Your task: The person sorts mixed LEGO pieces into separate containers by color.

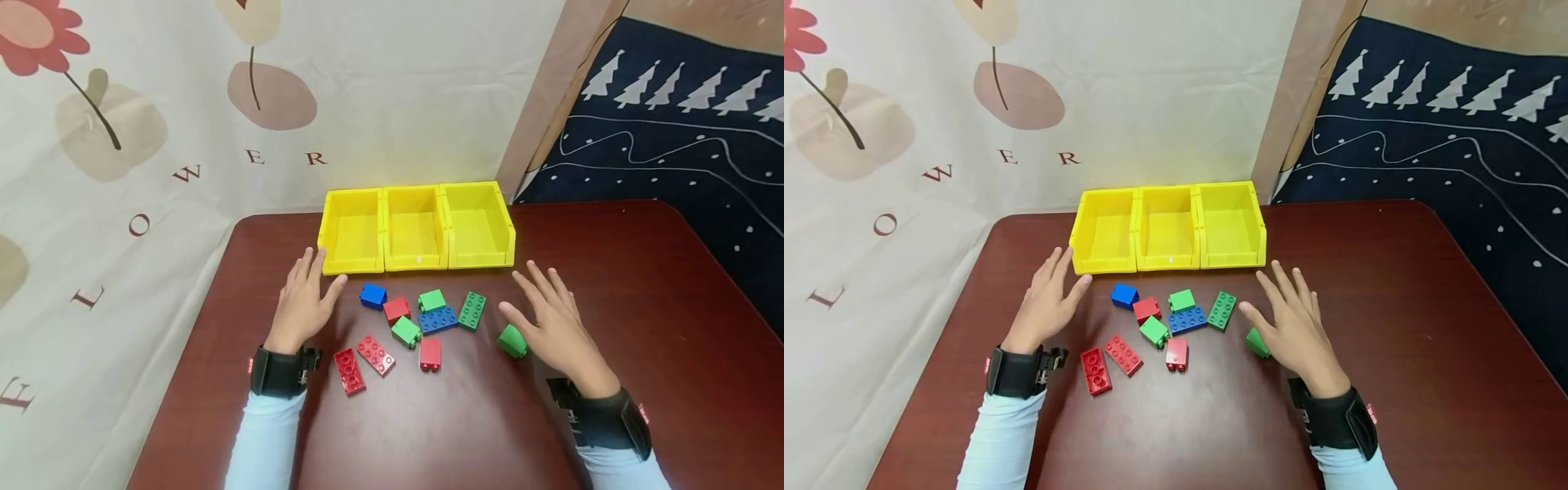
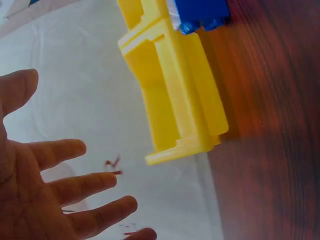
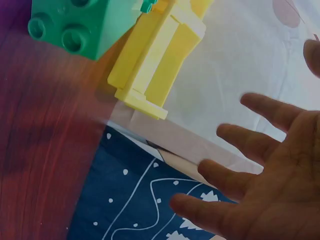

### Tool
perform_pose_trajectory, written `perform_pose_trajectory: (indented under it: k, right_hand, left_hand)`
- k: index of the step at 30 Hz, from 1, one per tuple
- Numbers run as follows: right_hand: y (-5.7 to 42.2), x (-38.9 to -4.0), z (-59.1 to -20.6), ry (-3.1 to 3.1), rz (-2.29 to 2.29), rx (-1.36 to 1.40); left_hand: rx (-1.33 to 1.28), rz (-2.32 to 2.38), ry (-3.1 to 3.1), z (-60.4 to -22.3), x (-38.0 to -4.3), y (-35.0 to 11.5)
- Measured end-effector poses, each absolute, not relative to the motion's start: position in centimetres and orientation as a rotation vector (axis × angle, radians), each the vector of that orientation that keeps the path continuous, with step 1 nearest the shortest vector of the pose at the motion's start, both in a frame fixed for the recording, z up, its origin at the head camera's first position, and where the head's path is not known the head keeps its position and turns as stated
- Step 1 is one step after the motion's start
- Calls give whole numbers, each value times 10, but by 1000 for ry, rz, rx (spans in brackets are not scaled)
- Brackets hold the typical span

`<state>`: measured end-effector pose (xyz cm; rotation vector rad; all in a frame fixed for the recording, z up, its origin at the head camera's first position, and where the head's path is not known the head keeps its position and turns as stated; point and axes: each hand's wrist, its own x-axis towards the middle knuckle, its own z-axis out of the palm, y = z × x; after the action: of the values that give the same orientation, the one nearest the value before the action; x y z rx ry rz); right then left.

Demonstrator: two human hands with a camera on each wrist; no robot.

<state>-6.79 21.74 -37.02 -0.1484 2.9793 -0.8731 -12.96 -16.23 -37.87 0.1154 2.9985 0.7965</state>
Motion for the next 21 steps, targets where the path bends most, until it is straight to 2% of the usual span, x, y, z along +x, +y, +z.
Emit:
perform_pose_trajectory:
  k: [10,15,21]
  right_hand:
    - [219,-64,-379,2962,-695,-214]
    - [217,-62,-386,2924,-641,-308]
    - [212,-67,-393,2832,-631,-257]
  left_hand:
    - [-25,956,2936,-411,-188,-172]
    - [6,944,2989,-419,-203,-178]
    - [67,926,3052,-421,-216,-178]
